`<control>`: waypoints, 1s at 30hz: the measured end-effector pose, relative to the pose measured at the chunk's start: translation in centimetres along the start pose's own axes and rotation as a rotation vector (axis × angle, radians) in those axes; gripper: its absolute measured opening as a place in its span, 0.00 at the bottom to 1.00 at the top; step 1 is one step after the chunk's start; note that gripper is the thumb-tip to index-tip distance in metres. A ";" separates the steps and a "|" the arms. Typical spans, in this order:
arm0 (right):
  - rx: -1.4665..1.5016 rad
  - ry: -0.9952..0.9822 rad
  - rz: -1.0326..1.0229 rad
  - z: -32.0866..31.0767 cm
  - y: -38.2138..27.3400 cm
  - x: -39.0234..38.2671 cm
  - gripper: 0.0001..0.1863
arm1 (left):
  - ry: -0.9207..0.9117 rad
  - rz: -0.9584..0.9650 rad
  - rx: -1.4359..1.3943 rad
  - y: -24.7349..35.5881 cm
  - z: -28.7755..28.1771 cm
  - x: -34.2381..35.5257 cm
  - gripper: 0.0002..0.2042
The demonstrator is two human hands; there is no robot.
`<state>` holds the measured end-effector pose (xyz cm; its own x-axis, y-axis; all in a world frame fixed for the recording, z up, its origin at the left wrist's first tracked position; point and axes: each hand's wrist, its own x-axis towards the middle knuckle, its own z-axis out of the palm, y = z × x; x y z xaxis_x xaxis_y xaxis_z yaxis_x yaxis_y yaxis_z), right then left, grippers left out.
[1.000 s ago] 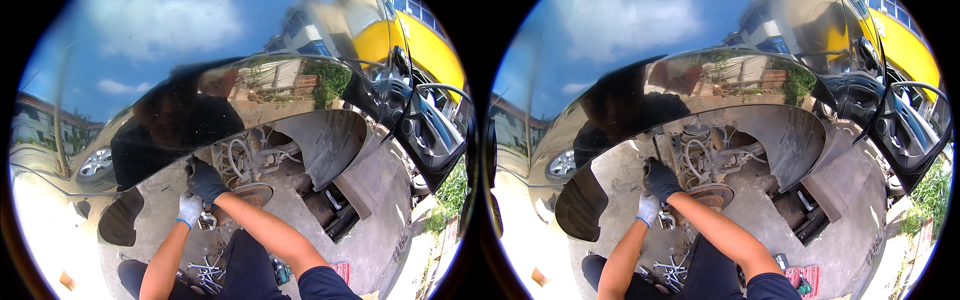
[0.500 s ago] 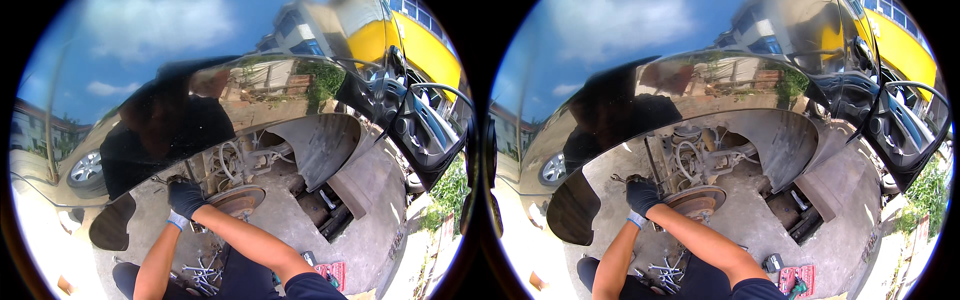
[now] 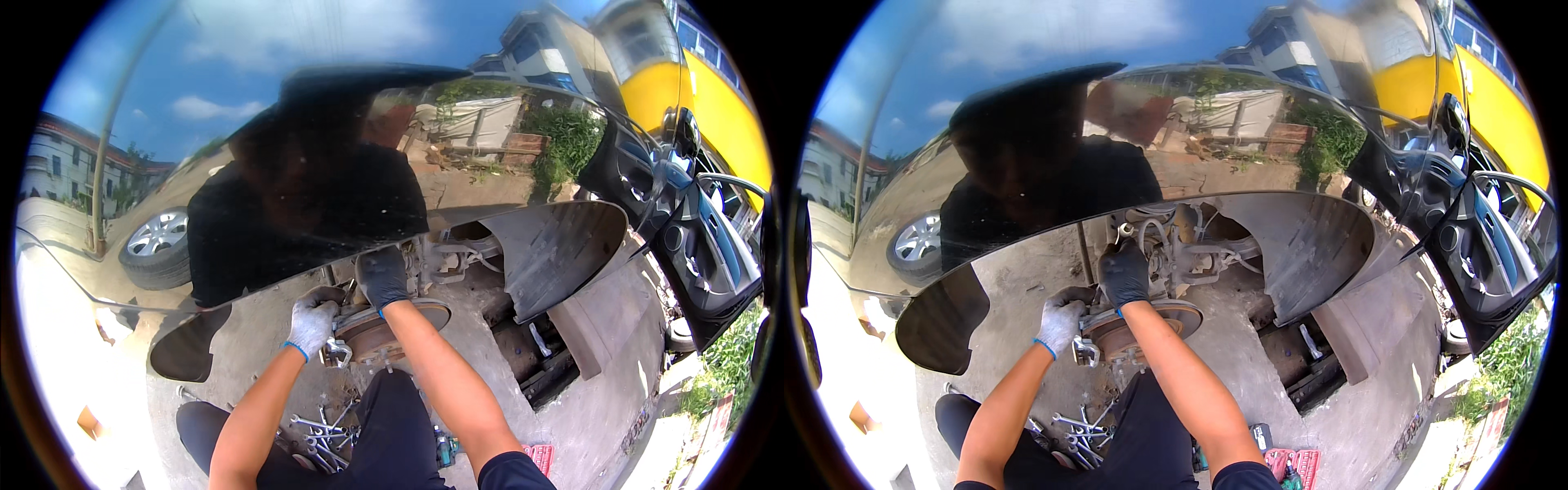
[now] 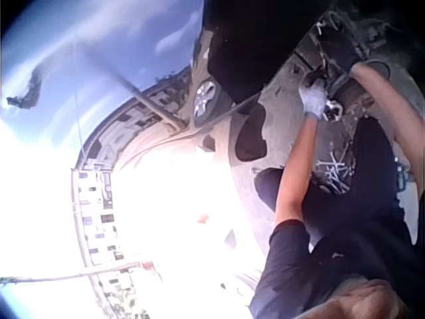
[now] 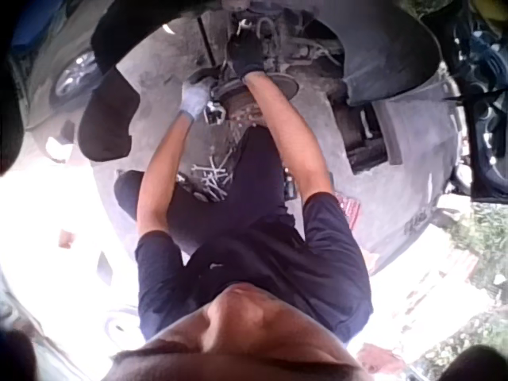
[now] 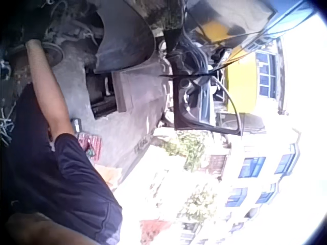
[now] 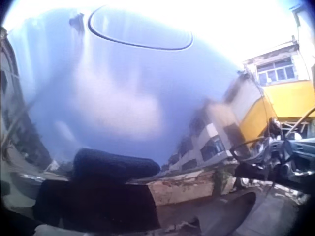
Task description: The person removes the brake caliper from a car's wheel assembly using a wrench and hammer. They loosen bolts, tap the caliper to detach it, and then remove it from the rotor.
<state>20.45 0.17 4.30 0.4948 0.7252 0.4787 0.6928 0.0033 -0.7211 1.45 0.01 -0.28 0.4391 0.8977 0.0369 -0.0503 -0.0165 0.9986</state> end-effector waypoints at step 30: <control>-0.468 -0.469 -0.265 4.1 -11.1 -6.3 0.16 | 0.061 0.425 0.120 -6.8 0.4 1.2 0.14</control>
<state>7.51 -1.57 7.23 0.0742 0.9610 0.2665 0.9630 0.0004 -0.2696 2.64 1.00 -7.04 0.3482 0.8242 0.4466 -0.1093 -0.4375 0.8926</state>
